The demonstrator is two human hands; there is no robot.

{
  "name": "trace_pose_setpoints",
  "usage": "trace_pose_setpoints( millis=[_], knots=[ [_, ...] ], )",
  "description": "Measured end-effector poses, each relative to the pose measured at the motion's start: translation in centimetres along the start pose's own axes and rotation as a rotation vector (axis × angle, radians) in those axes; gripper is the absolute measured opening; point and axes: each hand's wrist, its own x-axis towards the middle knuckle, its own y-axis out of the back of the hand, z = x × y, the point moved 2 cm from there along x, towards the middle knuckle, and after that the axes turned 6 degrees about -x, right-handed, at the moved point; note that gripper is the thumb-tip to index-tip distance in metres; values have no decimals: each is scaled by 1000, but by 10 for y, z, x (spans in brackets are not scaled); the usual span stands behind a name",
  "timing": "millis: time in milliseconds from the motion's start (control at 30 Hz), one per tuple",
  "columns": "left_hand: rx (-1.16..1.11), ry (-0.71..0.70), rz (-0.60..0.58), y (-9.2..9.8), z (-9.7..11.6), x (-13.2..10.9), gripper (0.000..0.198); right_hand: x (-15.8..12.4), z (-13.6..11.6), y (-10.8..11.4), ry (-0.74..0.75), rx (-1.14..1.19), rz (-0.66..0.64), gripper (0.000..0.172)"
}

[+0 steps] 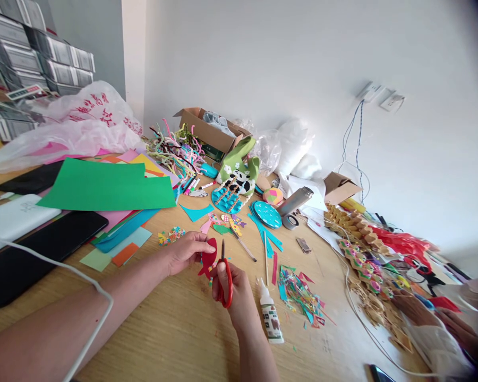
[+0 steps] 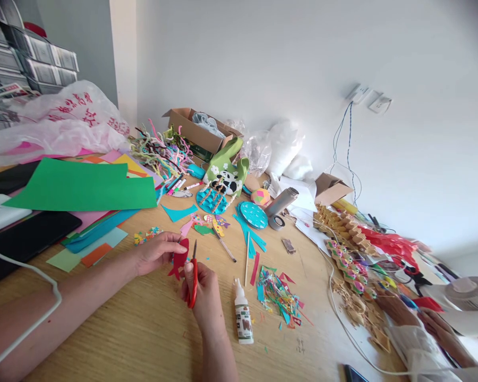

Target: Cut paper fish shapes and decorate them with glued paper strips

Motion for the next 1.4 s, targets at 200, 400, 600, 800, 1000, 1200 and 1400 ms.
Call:
trace_pose_setpoints(
  millis=[200, 400, 600, 800, 1000, 1200, 1400],
  knots=[
    [-101, -43, 9, 0, 2, 0, 17, 0, -9, 8, 53, 111, 237, 52],
    [-161, -53, 0, -2, 2, 0, 15, 3, -7, 9, 70, 245, 329, 46],
    [-211, -51, -9, -3, 2, 2, 12, 4, -4, 26, 128, 278, 548, 40],
    [-158, -45, -140, -7, 0, -1, 21, 9, -2, 22, 164, 314, 476, 35],
    [-63, -25, -217, -8, -6, -2, 18, 13, 3, 16, 177, 439, 393, 35],
    [47, -40, -218, -8, -8, -2, 23, 12, 0, 16, 221, 364, 392, 30],
    [173, -100, -105, -7, -7, -2, 28, 4, -3, 15, 366, -94, 598, 16]
  ],
)
